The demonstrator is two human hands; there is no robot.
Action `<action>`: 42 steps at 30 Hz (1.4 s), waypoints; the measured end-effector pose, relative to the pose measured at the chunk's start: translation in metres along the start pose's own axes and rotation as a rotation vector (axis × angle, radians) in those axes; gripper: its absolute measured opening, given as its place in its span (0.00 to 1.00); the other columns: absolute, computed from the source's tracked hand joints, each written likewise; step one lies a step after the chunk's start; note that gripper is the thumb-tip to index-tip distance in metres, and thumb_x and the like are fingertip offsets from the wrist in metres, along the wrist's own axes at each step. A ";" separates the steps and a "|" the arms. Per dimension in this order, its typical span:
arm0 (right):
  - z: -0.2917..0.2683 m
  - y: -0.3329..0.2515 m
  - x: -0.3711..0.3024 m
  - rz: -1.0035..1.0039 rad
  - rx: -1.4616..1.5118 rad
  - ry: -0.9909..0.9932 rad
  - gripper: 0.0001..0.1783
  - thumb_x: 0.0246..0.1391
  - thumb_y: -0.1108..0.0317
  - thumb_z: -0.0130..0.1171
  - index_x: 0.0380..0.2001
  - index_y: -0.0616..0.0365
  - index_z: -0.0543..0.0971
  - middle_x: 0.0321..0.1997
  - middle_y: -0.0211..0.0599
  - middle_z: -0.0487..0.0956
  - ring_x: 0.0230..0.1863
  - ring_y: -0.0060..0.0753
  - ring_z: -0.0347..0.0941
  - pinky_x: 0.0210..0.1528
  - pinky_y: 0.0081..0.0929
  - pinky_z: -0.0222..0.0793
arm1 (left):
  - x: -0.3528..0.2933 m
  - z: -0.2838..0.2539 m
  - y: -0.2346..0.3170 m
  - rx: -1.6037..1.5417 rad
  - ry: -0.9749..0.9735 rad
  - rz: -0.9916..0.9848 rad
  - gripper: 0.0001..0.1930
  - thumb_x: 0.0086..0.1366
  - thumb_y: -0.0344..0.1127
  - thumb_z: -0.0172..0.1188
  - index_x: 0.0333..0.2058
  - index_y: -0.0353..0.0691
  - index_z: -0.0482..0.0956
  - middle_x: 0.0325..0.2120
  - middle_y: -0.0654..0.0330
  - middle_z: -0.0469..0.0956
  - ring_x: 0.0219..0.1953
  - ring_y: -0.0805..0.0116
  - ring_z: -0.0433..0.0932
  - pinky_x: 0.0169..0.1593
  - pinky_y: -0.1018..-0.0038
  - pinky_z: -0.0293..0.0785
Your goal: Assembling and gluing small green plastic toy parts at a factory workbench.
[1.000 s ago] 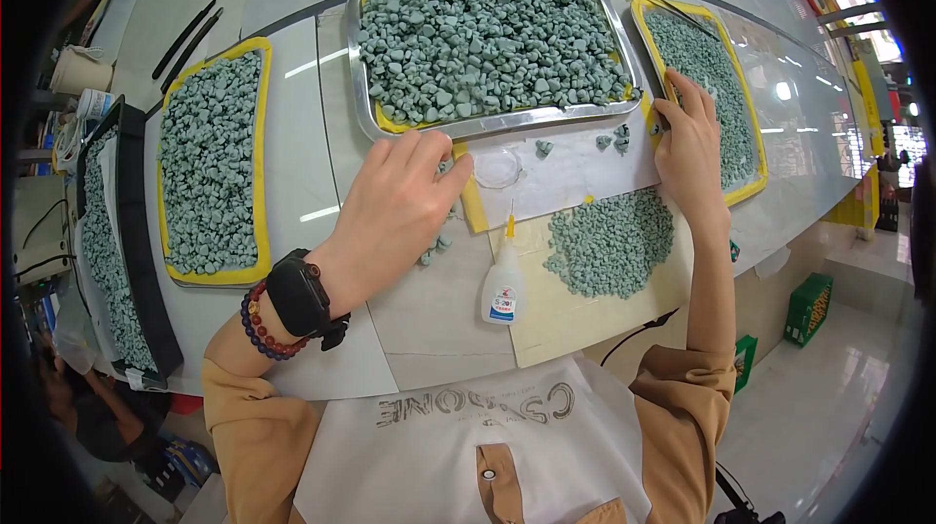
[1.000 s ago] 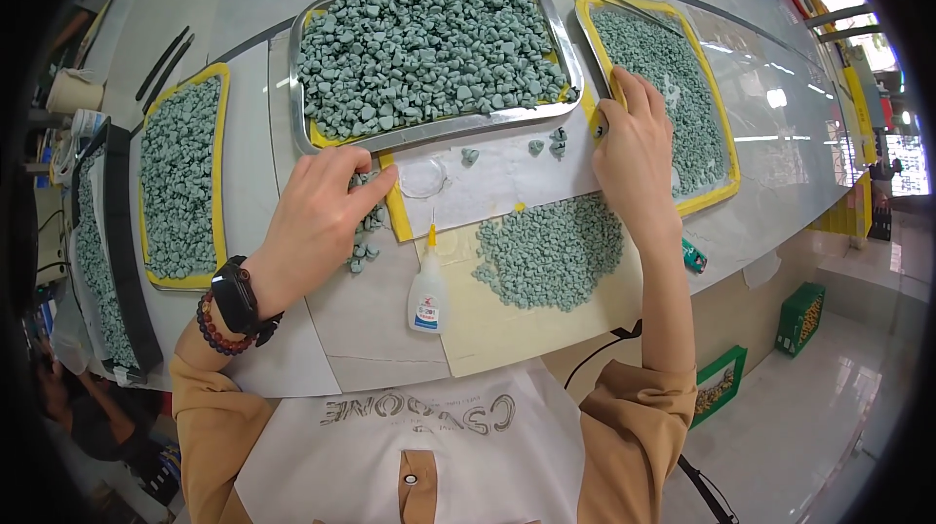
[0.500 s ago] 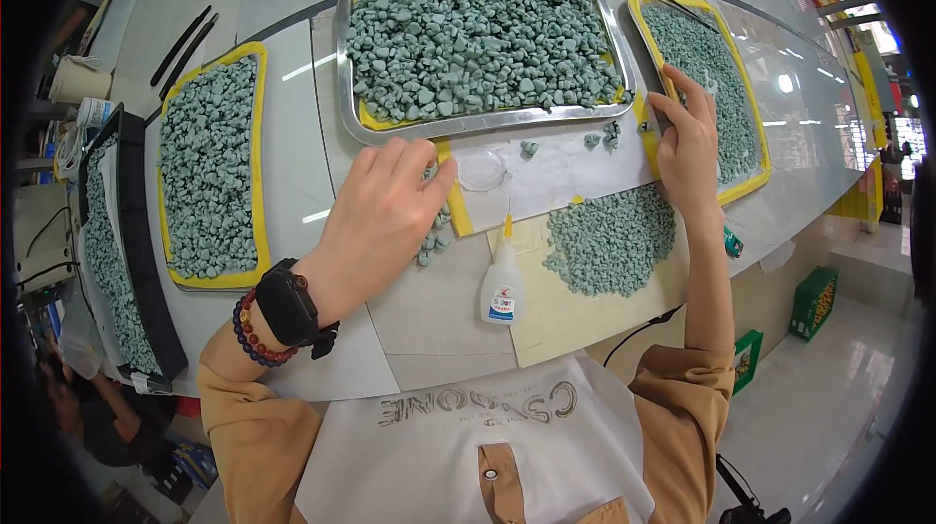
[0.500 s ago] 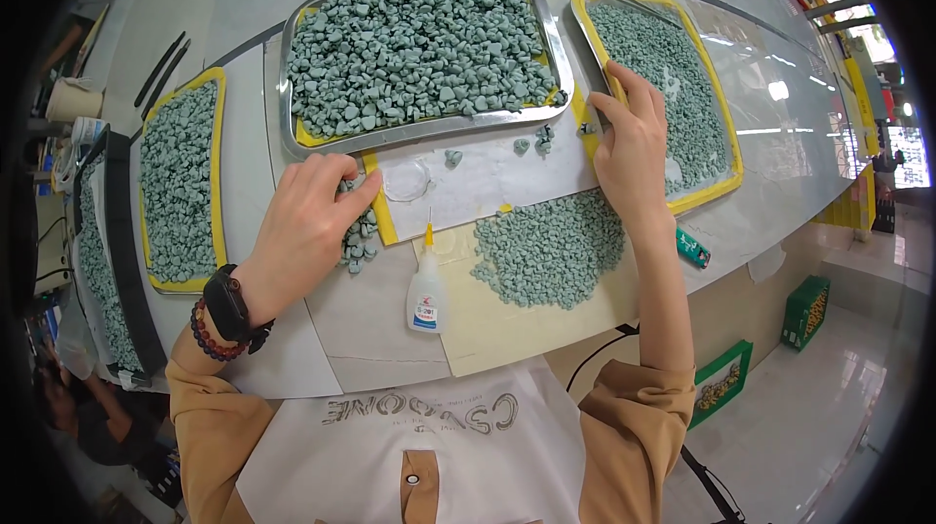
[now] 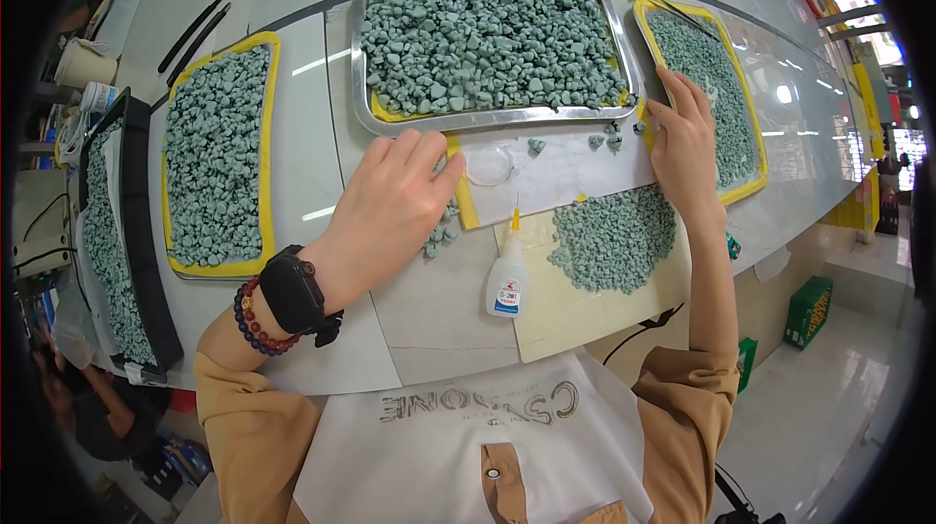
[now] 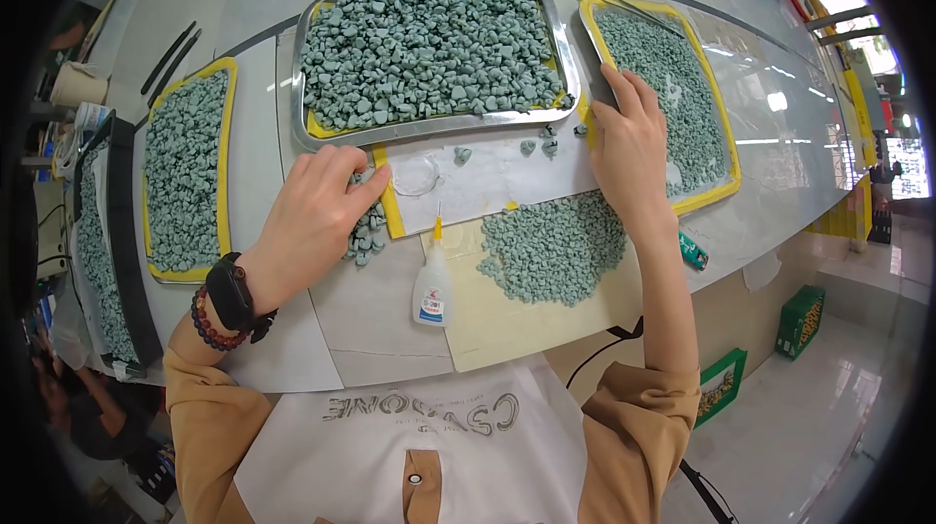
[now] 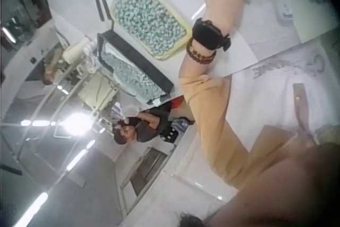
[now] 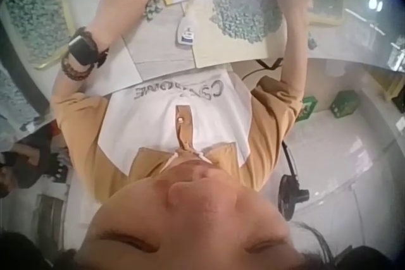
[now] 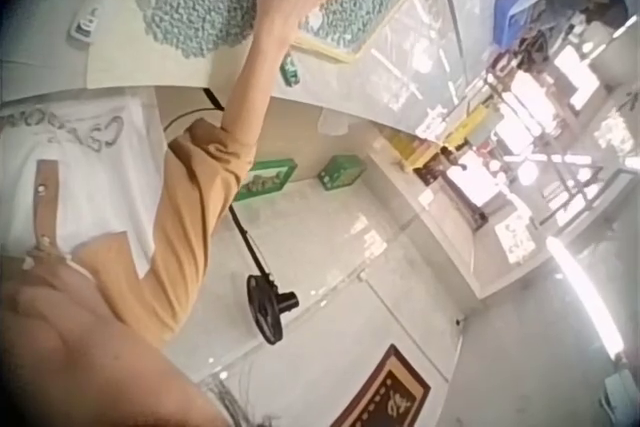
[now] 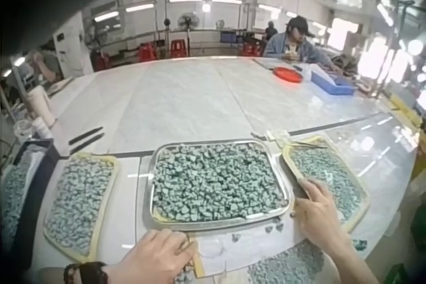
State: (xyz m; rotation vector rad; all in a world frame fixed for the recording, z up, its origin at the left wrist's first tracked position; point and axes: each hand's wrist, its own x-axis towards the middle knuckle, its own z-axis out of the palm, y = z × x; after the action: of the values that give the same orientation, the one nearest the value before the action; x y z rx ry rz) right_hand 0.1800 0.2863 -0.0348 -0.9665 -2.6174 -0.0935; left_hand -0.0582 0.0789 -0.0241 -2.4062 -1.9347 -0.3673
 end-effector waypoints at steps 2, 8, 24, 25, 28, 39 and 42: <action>0.000 0.000 0.000 -0.024 0.011 -0.010 0.12 0.42 0.84 0.51 0.32 0.68 0.78 0.57 0.37 0.68 0.59 0.42 0.59 0.59 0.35 0.57 | 0.000 -0.001 0.000 0.012 -0.005 0.001 0.16 0.48 0.25 0.52 0.39 0.33 0.73 0.30 0.59 0.66 0.36 0.65 0.65 0.38 0.73 0.61; 0.002 0.007 0.001 -0.071 0.032 0.010 0.10 0.41 0.80 0.55 0.31 0.66 0.79 0.56 0.38 0.68 0.58 0.41 0.60 0.56 0.37 0.58 | 0.001 -0.002 0.001 0.011 0.010 -0.009 0.15 0.48 0.25 0.52 0.37 0.32 0.74 0.30 0.59 0.66 0.36 0.65 0.65 0.38 0.73 0.61; -0.025 0.000 -0.011 -0.059 -0.022 0.066 0.18 0.41 0.84 0.51 0.39 0.61 0.78 0.56 0.38 0.68 0.57 0.42 0.62 0.56 0.37 0.59 | -0.015 -0.010 -0.004 -0.097 0.064 -0.086 0.19 0.45 0.19 0.52 0.39 0.38 0.75 0.33 0.58 0.66 0.38 0.62 0.67 0.38 0.71 0.62; -0.033 -0.004 -0.014 -0.051 0.022 0.099 0.20 0.40 0.85 0.51 0.40 0.60 0.77 0.55 0.38 0.68 0.57 0.42 0.62 0.56 0.36 0.59 | -0.018 -0.009 -0.004 -0.110 0.055 -0.090 0.20 0.44 0.18 0.51 0.39 0.39 0.75 0.33 0.58 0.66 0.38 0.62 0.67 0.38 0.71 0.62; -0.058 -0.024 -0.022 -0.049 0.115 0.161 0.22 0.41 0.86 0.49 0.42 0.60 0.76 0.54 0.40 0.69 0.56 0.43 0.63 0.55 0.35 0.59 | -0.021 -0.012 -0.007 -0.186 0.016 -0.134 0.22 0.44 0.17 0.51 0.41 0.39 0.74 0.33 0.57 0.66 0.38 0.61 0.67 0.39 0.70 0.63; -0.057 -0.120 -0.085 -0.428 0.399 -0.008 0.29 0.36 0.51 0.65 0.44 0.52 0.75 0.23 0.28 0.65 0.27 0.31 0.60 0.33 0.29 0.54 | -0.024 -0.012 -0.009 -0.380 0.249 -0.296 0.24 0.45 0.15 0.48 0.45 0.33 0.71 0.32 0.53 0.66 0.37 0.56 0.68 0.40 0.68 0.67; -0.061 -0.129 -0.070 -0.441 0.341 -0.125 0.33 0.33 0.48 0.66 0.45 0.50 0.74 0.22 0.29 0.64 0.28 0.32 0.60 0.35 0.30 0.54 | -0.020 -0.011 -0.010 -0.289 0.235 -0.264 0.23 0.46 0.15 0.47 0.44 0.32 0.71 0.32 0.52 0.67 0.36 0.55 0.69 0.41 0.67 0.67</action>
State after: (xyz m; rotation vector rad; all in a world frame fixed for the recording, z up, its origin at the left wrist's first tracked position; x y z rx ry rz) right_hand 0.1655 0.1334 0.0057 -0.2827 -2.7886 0.3055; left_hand -0.0731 0.0604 -0.0186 -2.1281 -2.2162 -0.9549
